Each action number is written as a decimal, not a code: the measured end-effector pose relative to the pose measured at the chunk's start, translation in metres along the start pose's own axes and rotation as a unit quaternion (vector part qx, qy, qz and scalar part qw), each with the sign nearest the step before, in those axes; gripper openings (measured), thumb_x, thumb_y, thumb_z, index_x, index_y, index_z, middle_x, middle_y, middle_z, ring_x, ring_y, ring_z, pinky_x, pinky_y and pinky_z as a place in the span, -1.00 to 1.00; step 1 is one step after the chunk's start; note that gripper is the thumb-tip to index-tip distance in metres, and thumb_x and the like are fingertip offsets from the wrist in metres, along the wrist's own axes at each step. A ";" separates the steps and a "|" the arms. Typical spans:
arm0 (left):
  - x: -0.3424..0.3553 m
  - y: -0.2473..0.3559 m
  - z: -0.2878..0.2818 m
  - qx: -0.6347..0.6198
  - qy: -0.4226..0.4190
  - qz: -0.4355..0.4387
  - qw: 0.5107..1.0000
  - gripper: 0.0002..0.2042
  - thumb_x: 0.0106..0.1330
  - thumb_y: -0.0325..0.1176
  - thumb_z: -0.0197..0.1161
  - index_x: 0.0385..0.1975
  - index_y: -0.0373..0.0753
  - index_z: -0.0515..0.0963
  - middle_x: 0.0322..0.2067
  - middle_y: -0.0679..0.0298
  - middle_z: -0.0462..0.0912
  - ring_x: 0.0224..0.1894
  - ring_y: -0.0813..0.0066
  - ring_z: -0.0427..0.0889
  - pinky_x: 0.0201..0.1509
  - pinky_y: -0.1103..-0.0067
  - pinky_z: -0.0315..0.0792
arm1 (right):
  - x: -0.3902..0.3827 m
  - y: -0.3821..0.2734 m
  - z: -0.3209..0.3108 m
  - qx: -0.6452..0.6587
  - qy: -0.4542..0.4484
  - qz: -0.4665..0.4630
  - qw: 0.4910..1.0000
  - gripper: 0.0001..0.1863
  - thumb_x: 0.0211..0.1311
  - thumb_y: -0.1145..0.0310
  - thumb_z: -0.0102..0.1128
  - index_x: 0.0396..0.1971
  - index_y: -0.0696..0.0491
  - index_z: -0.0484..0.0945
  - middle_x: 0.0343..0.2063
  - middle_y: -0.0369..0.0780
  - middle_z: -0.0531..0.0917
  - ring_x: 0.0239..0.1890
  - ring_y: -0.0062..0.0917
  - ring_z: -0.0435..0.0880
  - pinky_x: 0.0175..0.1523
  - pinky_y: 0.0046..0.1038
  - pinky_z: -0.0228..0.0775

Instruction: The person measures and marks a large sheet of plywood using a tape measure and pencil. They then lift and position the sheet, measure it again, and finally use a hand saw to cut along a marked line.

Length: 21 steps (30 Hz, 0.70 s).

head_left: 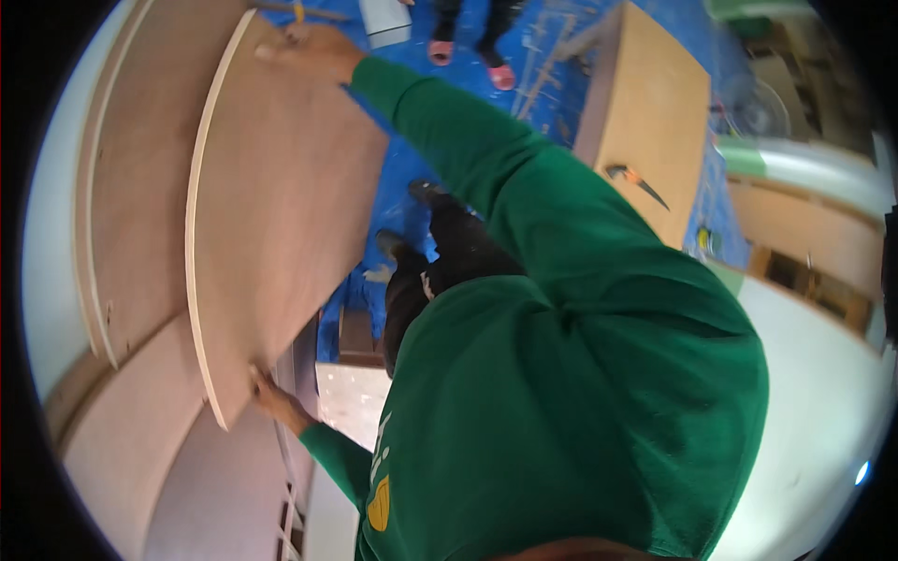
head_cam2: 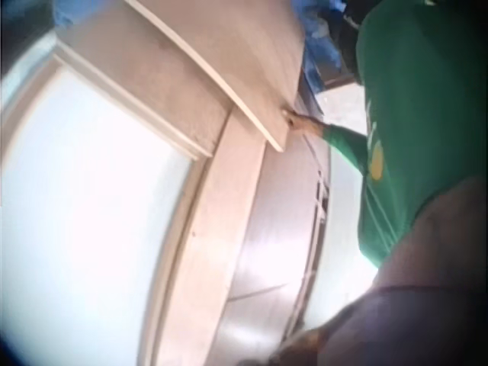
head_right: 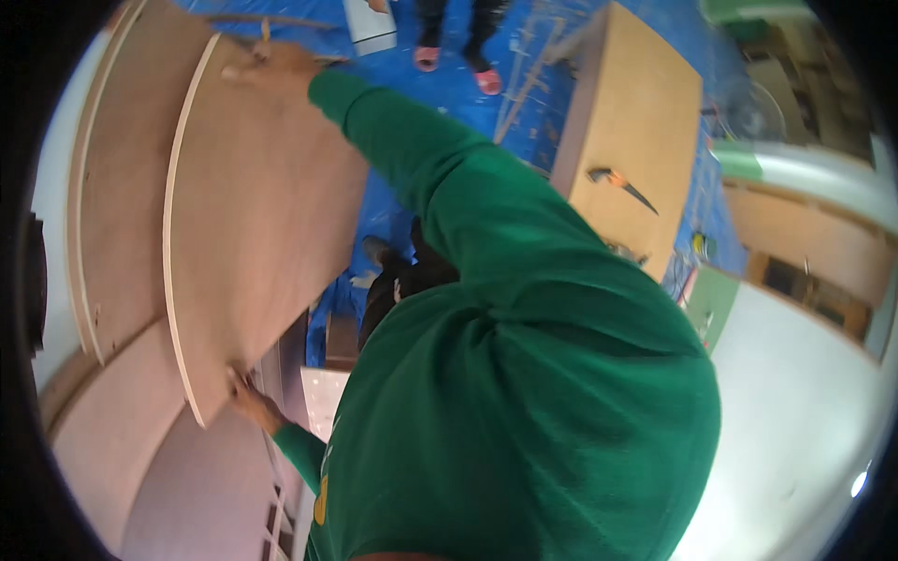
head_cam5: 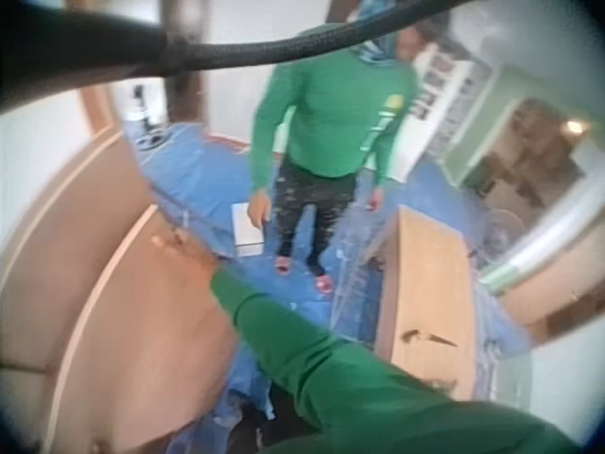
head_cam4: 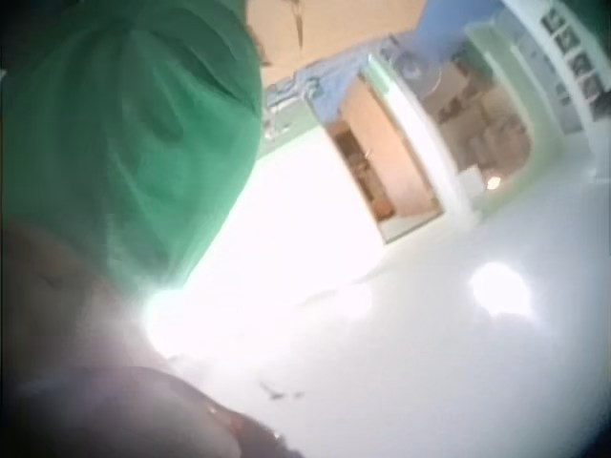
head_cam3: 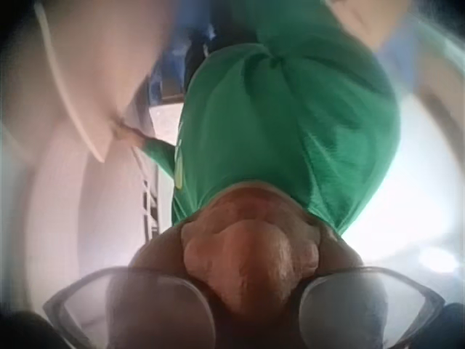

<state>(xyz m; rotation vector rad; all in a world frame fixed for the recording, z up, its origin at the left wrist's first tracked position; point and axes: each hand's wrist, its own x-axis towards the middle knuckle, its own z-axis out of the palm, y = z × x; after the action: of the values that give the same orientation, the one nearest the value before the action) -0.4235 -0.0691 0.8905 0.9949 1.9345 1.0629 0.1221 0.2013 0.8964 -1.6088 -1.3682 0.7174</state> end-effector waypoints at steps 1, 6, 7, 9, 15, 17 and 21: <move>-0.018 0.007 -0.003 0.046 0.015 0.012 0.999 -0.39 0.46 -0.07 0.38 0.19 -0.60 0.56 0.16 -0.08 0.66 0.20 0.13 0.64 0.27 0.32 0.54 | -0.024 -0.006 -0.006 0.041 0.016 0.033 0.998 -0.32 0.35 -0.28 0.28 -0.01 0.12 0.71 -0.12 -0.15 0.75 -0.04 -0.38 0.68 0.14 -0.37 0.47; -0.071 -0.035 -0.022 0.194 -0.077 0.087 0.974 -0.38 0.41 -0.03 0.44 0.15 -0.55 0.59 0.12 -0.06 0.70 0.18 0.08 0.64 0.26 0.26 0.53 | -0.104 -0.018 -0.070 0.102 0.063 0.050 0.992 -0.43 0.38 -0.15 0.32 0.01 0.10 0.70 -0.10 -0.15 0.75 0.00 -0.40 0.68 0.16 -0.39 0.48; -0.079 -0.036 -0.013 0.213 -0.100 0.078 0.969 -0.39 0.41 -0.03 0.44 0.15 -0.55 0.60 0.12 -0.06 0.70 0.18 0.09 0.64 0.26 0.26 0.53 | -0.117 0.003 -0.074 0.109 0.081 0.038 0.990 -0.47 0.40 -0.10 0.32 0.02 0.10 0.70 -0.10 -0.14 0.75 0.01 -0.39 0.69 0.17 -0.39 0.49; -0.095 -0.026 -0.004 0.255 -0.119 0.072 0.957 -0.39 0.41 -0.04 0.44 0.15 -0.54 0.60 0.13 -0.06 0.70 0.18 0.09 0.64 0.26 0.26 0.53 | -0.109 0.068 -0.079 0.093 0.082 -0.114 0.986 -0.50 0.50 -0.02 0.23 0.10 0.11 0.68 -0.08 -0.12 0.75 0.04 -0.45 0.68 0.21 -0.41 0.50; -0.131 0.041 0.035 0.312 -0.121 0.053 0.941 -0.41 0.40 -0.05 0.46 0.15 -0.52 0.61 0.13 -0.06 0.70 0.17 0.10 0.65 0.25 0.25 0.53 | -0.094 0.109 -0.125 0.207 0.025 -0.010 0.978 -0.59 0.54 0.00 0.19 -0.04 0.08 0.68 -0.15 -0.33 0.69 -0.06 -0.59 0.58 0.09 -0.45 0.41; -0.143 0.071 0.043 0.255 -0.128 0.082 0.955 -0.41 0.39 -0.06 0.47 0.15 -0.51 0.61 0.13 -0.06 0.70 0.17 0.10 0.65 0.24 0.25 0.52 | -0.095 0.079 -0.131 0.357 0.027 -0.021 0.934 -0.60 0.51 -0.04 0.26 -0.11 0.04 0.68 -0.23 -0.40 0.64 -0.14 -0.69 0.53 -0.02 -0.51 0.39; -0.133 0.110 0.050 0.227 -0.158 0.177 0.945 -0.40 0.29 -0.06 0.56 0.11 -0.48 0.63 0.07 -0.01 0.72 0.07 0.15 0.67 0.23 0.26 0.51 | -0.088 0.102 -0.191 0.368 0.142 -0.011 0.919 -0.62 0.50 -0.05 0.28 -0.11 -0.01 0.68 -0.27 -0.43 0.62 -0.17 -0.70 0.54 -0.04 -0.53 0.39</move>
<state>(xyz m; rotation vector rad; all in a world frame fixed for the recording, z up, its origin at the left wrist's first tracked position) -0.2895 -0.1272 0.9953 1.7078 1.8030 0.5857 0.3127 0.0674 0.8816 -1.0333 -0.7590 0.8192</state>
